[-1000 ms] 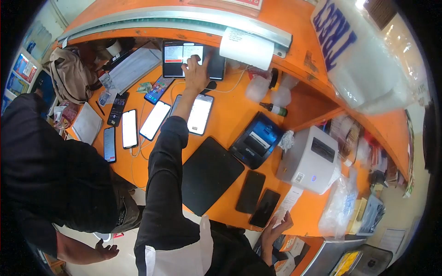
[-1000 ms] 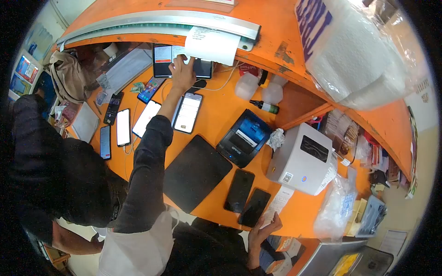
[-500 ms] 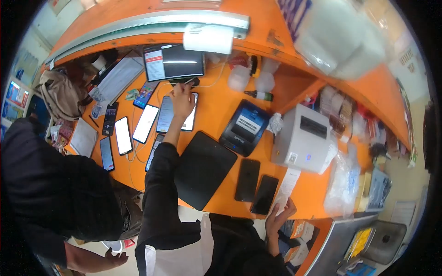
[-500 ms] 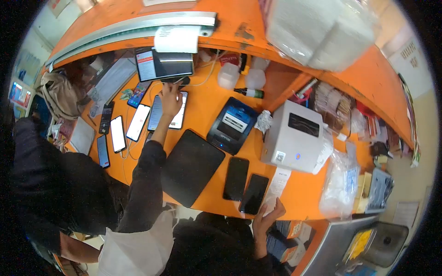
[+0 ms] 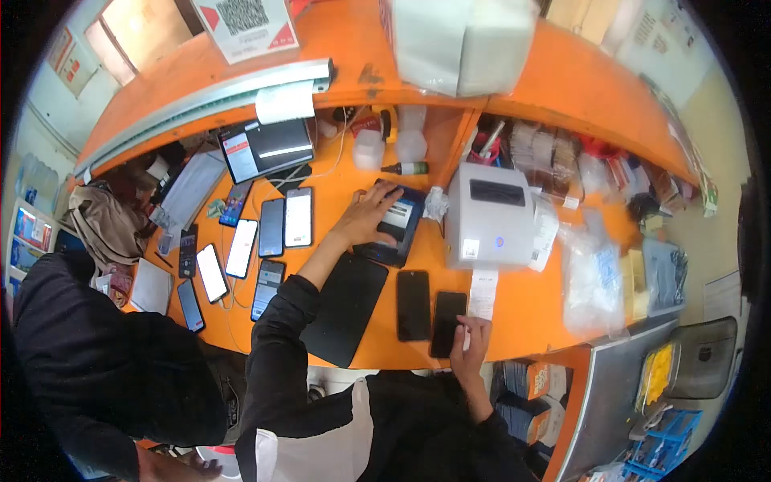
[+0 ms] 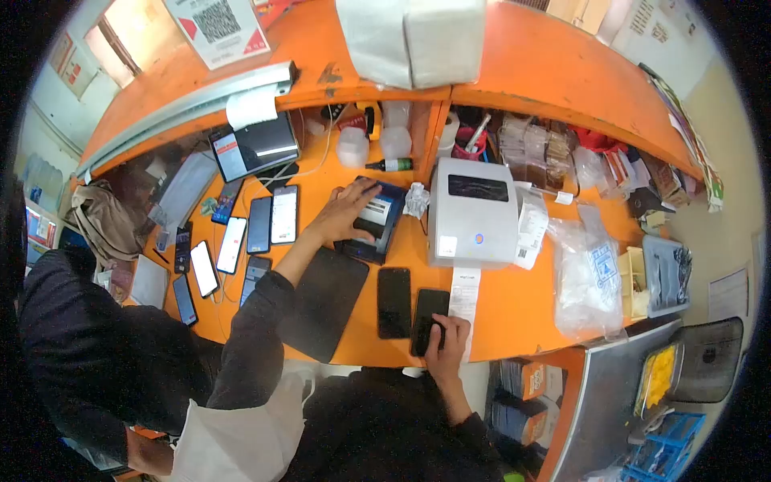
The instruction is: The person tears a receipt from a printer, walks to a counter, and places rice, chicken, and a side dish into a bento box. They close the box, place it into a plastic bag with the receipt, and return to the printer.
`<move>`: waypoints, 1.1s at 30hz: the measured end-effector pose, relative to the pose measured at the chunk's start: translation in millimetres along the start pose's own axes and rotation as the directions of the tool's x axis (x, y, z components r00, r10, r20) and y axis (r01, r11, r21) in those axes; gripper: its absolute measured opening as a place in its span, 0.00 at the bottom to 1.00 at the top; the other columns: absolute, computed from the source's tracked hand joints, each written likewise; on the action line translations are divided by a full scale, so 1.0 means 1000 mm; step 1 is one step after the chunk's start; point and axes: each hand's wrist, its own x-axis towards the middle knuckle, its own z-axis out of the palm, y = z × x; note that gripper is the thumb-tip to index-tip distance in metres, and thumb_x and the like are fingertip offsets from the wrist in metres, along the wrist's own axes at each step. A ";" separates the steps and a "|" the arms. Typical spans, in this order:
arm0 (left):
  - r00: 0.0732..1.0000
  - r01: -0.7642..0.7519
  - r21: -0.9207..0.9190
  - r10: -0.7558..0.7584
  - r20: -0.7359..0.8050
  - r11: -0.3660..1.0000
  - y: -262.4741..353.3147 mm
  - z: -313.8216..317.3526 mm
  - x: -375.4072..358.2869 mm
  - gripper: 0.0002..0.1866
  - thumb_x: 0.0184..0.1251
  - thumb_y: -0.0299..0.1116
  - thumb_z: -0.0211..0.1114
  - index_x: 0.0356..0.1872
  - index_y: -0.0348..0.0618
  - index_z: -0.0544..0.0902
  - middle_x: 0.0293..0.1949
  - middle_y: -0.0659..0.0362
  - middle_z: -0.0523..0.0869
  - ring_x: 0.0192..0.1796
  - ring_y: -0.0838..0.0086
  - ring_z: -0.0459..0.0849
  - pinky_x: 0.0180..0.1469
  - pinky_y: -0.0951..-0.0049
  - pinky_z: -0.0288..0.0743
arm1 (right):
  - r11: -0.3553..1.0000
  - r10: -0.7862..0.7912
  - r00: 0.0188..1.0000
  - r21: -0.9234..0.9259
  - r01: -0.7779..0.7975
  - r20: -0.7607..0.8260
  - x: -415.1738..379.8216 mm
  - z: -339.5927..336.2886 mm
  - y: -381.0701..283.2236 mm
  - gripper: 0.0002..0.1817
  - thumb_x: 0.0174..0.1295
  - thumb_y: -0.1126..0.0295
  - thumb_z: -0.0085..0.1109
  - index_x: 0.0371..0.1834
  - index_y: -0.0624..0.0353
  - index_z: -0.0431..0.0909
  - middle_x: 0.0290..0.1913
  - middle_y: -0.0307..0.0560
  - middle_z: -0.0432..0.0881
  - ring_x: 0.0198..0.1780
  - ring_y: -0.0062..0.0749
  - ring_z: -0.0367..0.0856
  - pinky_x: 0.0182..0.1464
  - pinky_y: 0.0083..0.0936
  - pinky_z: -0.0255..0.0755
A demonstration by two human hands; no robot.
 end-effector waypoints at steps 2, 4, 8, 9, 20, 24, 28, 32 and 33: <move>0.998 -0.042 0.068 0.038 0.057 0.997 -0.008 -0.005 0.000 0.65 0.31 0.58 0.83 0.76 0.51 0.59 0.76 0.52 0.58 0.79 0.50 0.51 0.71 0.43 0.54 | 0.999 -0.039 0.997 -0.027 0.038 -0.059 -0.003 -0.009 0.014 0.10 0.68 0.77 0.54 0.51 0.63 0.78 0.45 0.55 0.72 0.50 0.48 0.72 0.53 0.36 0.68; 0.997 -0.055 -0.017 0.056 0.055 0.998 -0.017 0.000 0.000 0.66 0.27 0.60 0.83 0.75 0.52 0.60 0.76 0.51 0.57 0.79 0.50 0.49 0.75 0.44 0.52 | 1.000 0.017 0.992 -0.014 -0.019 -0.125 -0.005 -0.022 0.020 0.10 0.68 0.76 0.54 0.51 0.63 0.78 0.45 0.55 0.72 0.50 0.47 0.72 0.52 0.35 0.68; 0.999 -0.035 -0.102 0.036 0.006 0.994 -0.020 0.004 -0.002 0.66 0.27 0.60 0.83 0.75 0.49 0.61 0.76 0.50 0.57 0.80 0.50 0.47 0.78 0.50 0.50 | 0.997 0.001 0.971 -0.069 -0.018 -0.239 -0.007 -0.045 0.040 0.10 0.70 0.74 0.53 0.51 0.64 0.77 0.47 0.54 0.72 0.50 0.45 0.72 0.51 0.34 0.67; 1.000 -0.024 -0.108 0.023 -0.004 0.994 -0.019 0.006 -0.003 0.66 0.28 0.60 0.83 0.75 0.48 0.61 0.76 0.50 0.57 0.80 0.50 0.47 0.78 0.51 0.50 | 0.998 0.019 0.970 -0.058 -0.034 -0.241 -0.009 -0.048 0.043 0.10 0.70 0.74 0.52 0.51 0.64 0.76 0.47 0.54 0.72 0.50 0.44 0.72 0.51 0.34 0.67; 0.944 0.279 -0.121 -0.296 -0.145 0.952 0.000 0.027 -0.011 0.59 0.36 0.50 0.84 0.72 0.38 0.61 0.78 0.49 0.53 0.81 0.57 0.46 0.78 0.58 0.53 | 0.995 -0.085 0.987 -0.065 0.076 -0.140 -0.020 -0.048 0.045 0.10 0.69 0.76 0.53 0.51 0.63 0.76 0.46 0.51 0.73 0.50 0.40 0.72 0.46 0.31 0.67; 0.937 0.274 -0.072 -0.283 -0.207 0.959 0.015 0.025 -0.022 0.46 0.44 0.45 0.81 0.65 0.42 0.67 0.74 0.48 0.61 0.77 0.54 0.56 0.72 0.54 0.60 | 0.995 -0.093 0.991 -0.039 0.089 -0.100 -0.016 -0.046 0.039 0.11 0.68 0.77 0.53 0.52 0.63 0.76 0.46 0.52 0.72 0.50 0.42 0.72 0.47 0.32 0.67; 0.926 0.249 -0.182 -0.288 -0.243 0.951 0.014 0.018 -0.017 0.33 0.53 0.37 0.77 0.59 0.50 0.68 0.62 0.47 0.77 0.64 0.49 0.74 0.62 0.54 0.68 | 0.995 -0.101 0.992 -0.015 0.100 -0.074 -0.013 -0.043 0.031 0.13 0.66 0.79 0.53 0.53 0.63 0.75 0.47 0.55 0.71 0.51 0.46 0.72 0.49 0.34 0.67; 0.918 0.161 -0.209 -0.224 -0.328 0.965 0.009 0.005 -0.005 0.30 0.54 0.32 0.75 0.58 0.50 0.71 0.47 0.47 0.86 0.50 0.48 0.84 0.54 0.55 0.74 | 0.995 -0.103 0.993 0.003 0.103 -0.055 -0.011 -0.036 0.028 0.13 0.65 0.79 0.53 0.53 0.62 0.76 0.46 0.54 0.71 0.51 0.46 0.72 0.49 0.34 0.67; 0.925 0.145 -0.199 -0.204 -0.320 0.969 0.007 0.001 -0.002 0.28 0.54 0.32 0.75 0.57 0.49 0.74 0.45 0.47 0.86 0.48 0.48 0.84 0.53 0.56 0.75 | 0.994 -0.109 0.993 0.008 0.110 -0.048 -0.012 -0.034 0.028 0.13 0.65 0.79 0.54 0.53 0.62 0.76 0.46 0.55 0.71 0.51 0.47 0.72 0.49 0.35 0.67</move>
